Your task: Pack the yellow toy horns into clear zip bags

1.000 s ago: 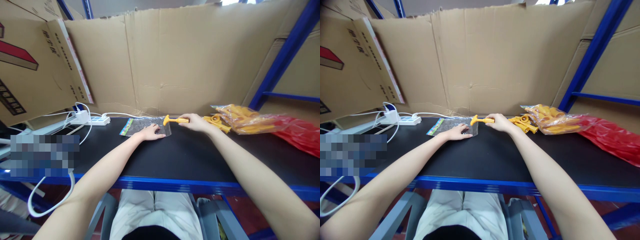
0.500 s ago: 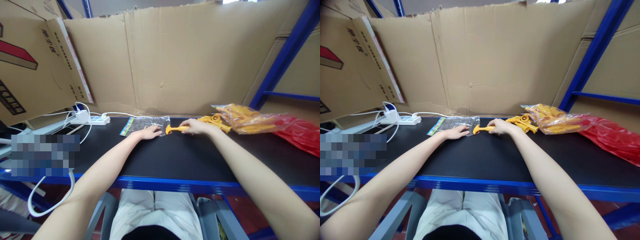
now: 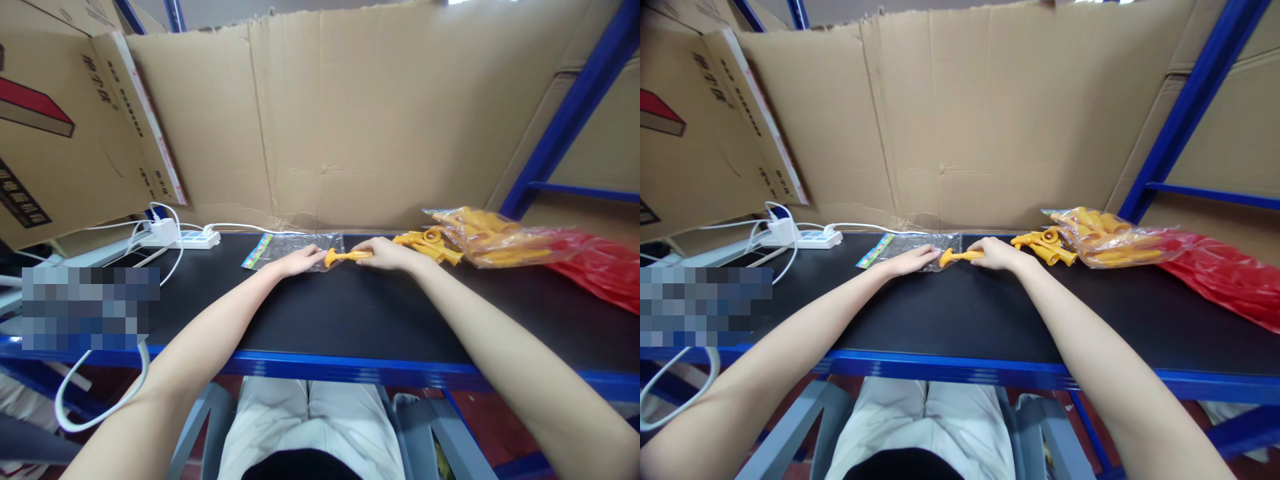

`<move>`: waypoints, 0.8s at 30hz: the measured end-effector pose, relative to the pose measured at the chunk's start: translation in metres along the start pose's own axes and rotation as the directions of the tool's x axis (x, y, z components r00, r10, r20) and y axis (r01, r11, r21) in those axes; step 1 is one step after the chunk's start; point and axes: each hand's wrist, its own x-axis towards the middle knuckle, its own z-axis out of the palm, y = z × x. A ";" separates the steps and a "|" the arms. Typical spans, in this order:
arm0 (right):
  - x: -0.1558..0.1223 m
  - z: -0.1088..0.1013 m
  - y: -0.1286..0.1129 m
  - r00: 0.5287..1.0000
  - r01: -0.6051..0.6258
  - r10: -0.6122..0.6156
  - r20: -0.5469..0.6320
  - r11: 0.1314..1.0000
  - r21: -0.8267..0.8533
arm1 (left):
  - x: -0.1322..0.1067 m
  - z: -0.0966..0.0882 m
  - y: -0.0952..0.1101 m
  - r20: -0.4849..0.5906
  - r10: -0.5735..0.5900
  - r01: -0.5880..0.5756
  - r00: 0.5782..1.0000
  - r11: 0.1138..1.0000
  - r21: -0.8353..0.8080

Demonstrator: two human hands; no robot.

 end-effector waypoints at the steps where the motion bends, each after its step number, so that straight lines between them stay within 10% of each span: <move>1: 0.000 0.000 -0.002 1.000 0.004 -0.004 0.007 1.000 0.012 | 0.000 0.000 0.001 -0.043 -0.023 0.022 0.999 1.000 -0.022; 18: -0.001 0.003 -0.013 0.995 0.017 -0.046 0.093 0.956 0.293 | 0.001 -0.003 0.002 -0.179 -0.101 0.150 0.979 0.946 0.288; 24: 0.002 0.006 -0.012 0.999 0.052 -0.052 -0.009 0.957 0.285 | 0.001 -0.002 0.003 -0.187 0.061 -0.010 0.981 0.965 0.263</move>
